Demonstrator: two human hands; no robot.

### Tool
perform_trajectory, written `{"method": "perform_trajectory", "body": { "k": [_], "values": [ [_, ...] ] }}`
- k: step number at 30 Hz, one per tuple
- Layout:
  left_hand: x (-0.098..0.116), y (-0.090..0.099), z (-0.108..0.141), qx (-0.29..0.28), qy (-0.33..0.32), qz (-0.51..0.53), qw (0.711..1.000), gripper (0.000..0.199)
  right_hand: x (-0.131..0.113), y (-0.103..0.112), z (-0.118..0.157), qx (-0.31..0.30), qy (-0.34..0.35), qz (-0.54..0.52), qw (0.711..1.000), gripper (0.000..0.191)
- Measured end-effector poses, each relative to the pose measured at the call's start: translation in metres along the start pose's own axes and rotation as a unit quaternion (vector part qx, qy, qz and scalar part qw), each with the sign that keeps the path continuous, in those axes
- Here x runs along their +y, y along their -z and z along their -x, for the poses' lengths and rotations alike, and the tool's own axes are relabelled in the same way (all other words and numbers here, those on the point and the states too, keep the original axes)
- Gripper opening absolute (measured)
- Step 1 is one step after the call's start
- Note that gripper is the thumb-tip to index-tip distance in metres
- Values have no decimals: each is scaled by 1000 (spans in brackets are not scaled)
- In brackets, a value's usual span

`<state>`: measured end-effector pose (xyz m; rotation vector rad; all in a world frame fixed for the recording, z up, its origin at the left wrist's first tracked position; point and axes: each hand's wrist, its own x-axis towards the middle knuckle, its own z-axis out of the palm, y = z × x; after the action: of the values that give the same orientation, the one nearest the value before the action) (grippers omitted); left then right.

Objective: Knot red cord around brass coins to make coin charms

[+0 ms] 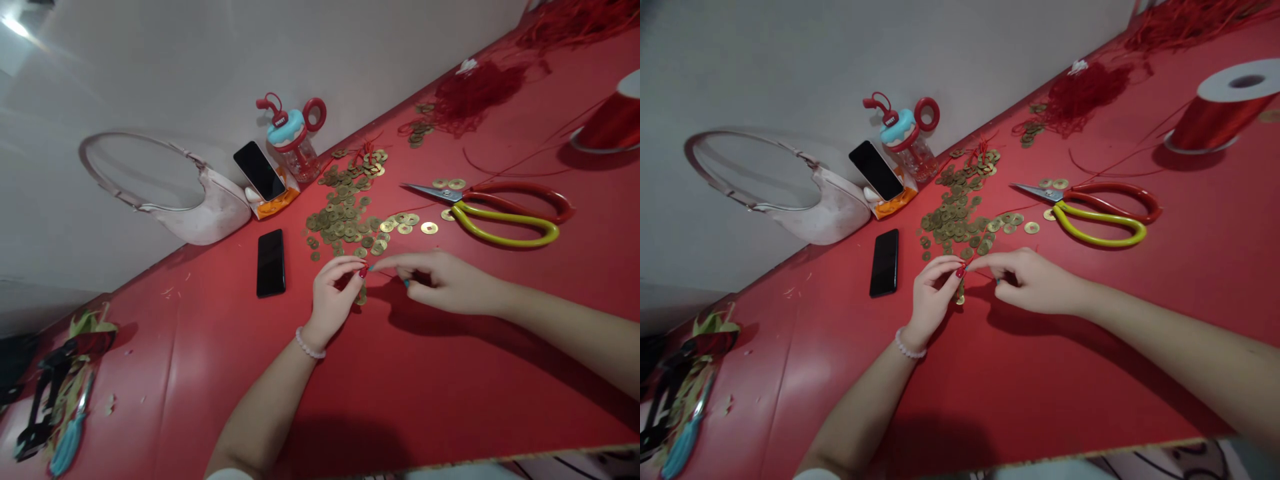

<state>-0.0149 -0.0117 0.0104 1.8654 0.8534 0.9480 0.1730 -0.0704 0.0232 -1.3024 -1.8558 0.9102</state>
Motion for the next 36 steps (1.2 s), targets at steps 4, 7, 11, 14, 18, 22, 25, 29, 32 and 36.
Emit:
{"method": "perform_trajectory", "body": {
  "k": [4,7,11,14,18,22,25,29,32,36],
  "values": [
    [0,0,0,-4,4,1,1000,11,0,1,1,-11,4,-4,1000,53],
    [-1,0,-1,-5,9,3,1000,11,0,2,1,-9,11,1,1000,50],
    [-2,-2,1,-34,9,1,999,12,0,3,0,21,-2,18,1000,40],
    [-2,-2,2,-60,-11,-11,998,12,0,2,-2,26,7,35,999,34],
    [0,-1,1,-63,-17,-9,998,12,1,-1,-2,35,38,46,998,27],
    [2,-1,1,-79,-9,4,997,12,3,-2,-3,59,51,61,995,22],
    [1,-3,2,-88,-1,17,996,13,5,-1,-3,72,67,73,993,21],
    [0,-5,3,-78,19,17,997,13,6,-1,-3,91,85,85,989,20],
    [1,-5,4,-89,20,2,996,14,4,-3,-3,110,77,90,987,20],
    [2,-5,4,-121,-16,-15,992,14,4,-6,-4,130,58,92,986,19]
  ]
}}
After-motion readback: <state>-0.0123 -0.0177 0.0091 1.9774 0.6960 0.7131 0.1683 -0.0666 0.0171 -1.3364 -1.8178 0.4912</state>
